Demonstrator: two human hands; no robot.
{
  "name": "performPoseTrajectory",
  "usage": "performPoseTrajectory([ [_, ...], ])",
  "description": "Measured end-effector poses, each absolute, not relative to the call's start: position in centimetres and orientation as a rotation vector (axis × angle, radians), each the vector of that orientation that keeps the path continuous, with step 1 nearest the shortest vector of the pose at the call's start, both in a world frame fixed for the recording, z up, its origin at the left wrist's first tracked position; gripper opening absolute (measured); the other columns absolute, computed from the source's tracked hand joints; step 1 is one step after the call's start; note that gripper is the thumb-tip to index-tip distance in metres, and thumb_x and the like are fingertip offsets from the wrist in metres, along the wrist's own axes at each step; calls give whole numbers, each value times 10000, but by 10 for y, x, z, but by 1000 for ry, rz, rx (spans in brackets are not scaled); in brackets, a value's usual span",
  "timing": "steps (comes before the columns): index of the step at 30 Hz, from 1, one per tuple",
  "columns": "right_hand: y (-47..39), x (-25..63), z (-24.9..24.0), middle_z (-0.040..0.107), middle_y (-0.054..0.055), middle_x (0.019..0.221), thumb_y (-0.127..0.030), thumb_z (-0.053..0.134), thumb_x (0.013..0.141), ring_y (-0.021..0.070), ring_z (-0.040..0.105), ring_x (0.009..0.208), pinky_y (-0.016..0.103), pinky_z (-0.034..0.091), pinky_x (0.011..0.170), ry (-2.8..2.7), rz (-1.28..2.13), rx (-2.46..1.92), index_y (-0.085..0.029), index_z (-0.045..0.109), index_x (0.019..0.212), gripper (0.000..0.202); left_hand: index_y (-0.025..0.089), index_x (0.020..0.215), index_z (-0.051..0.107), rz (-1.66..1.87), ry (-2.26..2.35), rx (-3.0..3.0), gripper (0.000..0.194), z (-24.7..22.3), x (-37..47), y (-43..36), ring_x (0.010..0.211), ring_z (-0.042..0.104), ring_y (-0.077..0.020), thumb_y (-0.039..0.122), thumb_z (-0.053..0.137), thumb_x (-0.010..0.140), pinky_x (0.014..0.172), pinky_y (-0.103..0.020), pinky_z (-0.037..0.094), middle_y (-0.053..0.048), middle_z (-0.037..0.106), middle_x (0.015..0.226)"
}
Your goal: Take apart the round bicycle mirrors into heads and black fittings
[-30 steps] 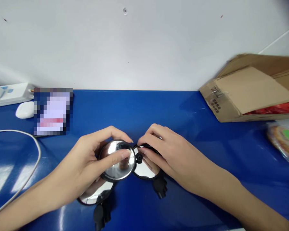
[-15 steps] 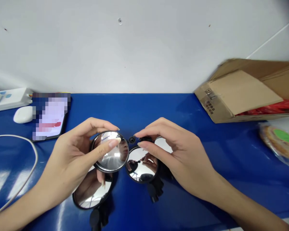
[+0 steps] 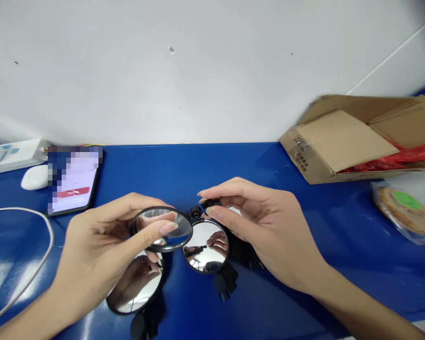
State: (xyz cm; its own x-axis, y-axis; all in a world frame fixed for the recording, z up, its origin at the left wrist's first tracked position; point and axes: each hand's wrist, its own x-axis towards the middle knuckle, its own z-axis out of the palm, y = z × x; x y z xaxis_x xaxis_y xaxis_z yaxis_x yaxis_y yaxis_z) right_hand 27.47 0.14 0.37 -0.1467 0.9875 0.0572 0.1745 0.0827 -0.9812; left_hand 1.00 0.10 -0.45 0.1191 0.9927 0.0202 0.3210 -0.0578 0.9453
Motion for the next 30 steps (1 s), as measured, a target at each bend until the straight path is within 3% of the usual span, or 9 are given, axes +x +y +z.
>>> performPoseTrajectory([
  [4,0,275,6,863,25,1101,-331,897,1057,181,783,856,277,689,640,-1486,1250,-1197,-352,952,1143,105,438,984,933,963,1386,1629,191,-4,8,-1,725,819,-221,617,988,947,594,-324,694,58,891,900],
  [14,1,277,6,869,3,998,-284,940,1013,191,806,849,297,700,657,-1517,1267,-1155,-362,970,1104,123,453,973,930,957,1387,1605,196,-4,10,-4,591,786,-201,637,988,932,489,-314,682,67,900,900],
  [19,1,278,4,885,-20,973,-229,982,990,173,821,880,315,689,803,-1535,1238,-1084,-390,981,1106,199,419,929,918,941,1444,1595,316,2,15,-10,558,765,-197,732,952,927,475,-321,664,60,888,872],
  [23,1,277,3,890,-7,964,-238,990,987,176,824,851,302,664,713,-1475,1311,-1048,-381,984,1101,183,447,922,909,916,1452,1569,315,3,16,-12,541,750,-181,760,939,923,481,-321,651,75,877,860],
  [30,1,274,6,877,-3,936,-227,994,976,187,856,794,329,711,713,-1310,1524,-939,-342,985,1071,149,424,931,889,974,1356,1446,238,0,15,-14,546,733,-167,643,982,941,491,-288,679,84,812,747],
])
